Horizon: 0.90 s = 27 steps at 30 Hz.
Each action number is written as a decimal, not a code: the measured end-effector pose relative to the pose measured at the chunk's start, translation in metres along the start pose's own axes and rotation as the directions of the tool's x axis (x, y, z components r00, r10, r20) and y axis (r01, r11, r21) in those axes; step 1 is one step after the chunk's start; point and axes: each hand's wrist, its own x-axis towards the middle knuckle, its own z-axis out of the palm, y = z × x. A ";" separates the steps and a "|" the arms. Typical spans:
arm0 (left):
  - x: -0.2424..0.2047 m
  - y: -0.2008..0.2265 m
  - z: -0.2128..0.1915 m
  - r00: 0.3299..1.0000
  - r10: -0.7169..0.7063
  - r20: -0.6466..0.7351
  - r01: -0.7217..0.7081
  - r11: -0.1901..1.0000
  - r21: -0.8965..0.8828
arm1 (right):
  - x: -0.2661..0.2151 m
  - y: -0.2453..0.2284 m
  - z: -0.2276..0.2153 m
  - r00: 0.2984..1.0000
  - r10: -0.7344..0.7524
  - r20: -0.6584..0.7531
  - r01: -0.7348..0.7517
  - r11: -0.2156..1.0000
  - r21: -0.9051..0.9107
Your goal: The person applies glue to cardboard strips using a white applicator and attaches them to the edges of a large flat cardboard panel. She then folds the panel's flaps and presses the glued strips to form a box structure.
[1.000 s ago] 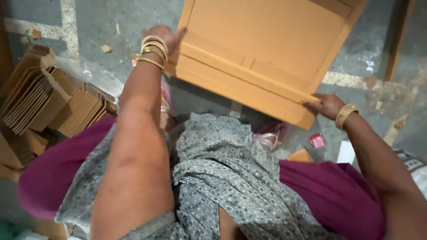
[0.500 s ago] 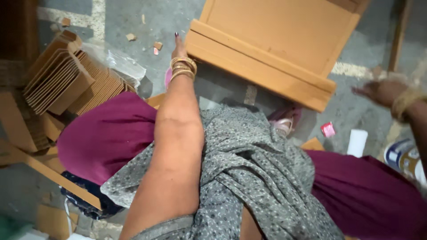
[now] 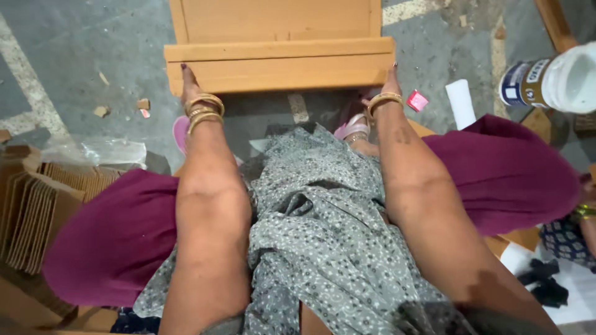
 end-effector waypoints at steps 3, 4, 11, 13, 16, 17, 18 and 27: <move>0.006 -0.001 0.006 0.994 0.108 -0.024 -0.108 0.994 0.021 | 0.018 -0.009 0.022 0.982 -0.089 0.169 0.062 0.985 0.158; 0.007 -0.003 0.007 0.991 0.134 -0.025 -0.133 0.990 0.037 | 0.023 -0.008 0.021 0.988 -0.128 0.082 0.118 0.986 0.117; -0.030 0.019 0.011 0.978 0.144 -0.149 -0.099 0.955 0.279 | 0.035 -0.008 0.004 0.997 -0.053 0.057 0.050 0.997 0.055; -0.038 0.023 0.016 0.972 0.156 -0.173 -0.080 0.921 0.381 | 0.041 -0.008 -0.001 0.997 -0.055 0.060 0.054 0.998 0.013; -0.033 0.011 0.014 0.959 0.222 -0.177 -0.152 0.929 0.339 | 0.033 -0.005 0.004 0.986 -0.109 0.129 0.102 0.993 0.055; -0.029 0.001 0.011 0.952 0.247 -0.180 -0.187 0.937 0.296 | 0.027 -0.001 0.006 0.979 -0.132 0.156 0.119 0.989 0.084; -0.024 -0.011 0.010 0.950 0.308 -0.052 -0.293 0.937 0.192 | 0.020 0.004 0.011 0.975 -0.132 0.179 0.110 0.986 0.127; -0.035 -0.076 0.025 0.950 0.175 -0.258 -0.034 0.881 0.472 | -0.004 0.032 0.043 0.944 -0.033 0.329 -0.026 0.985 0.173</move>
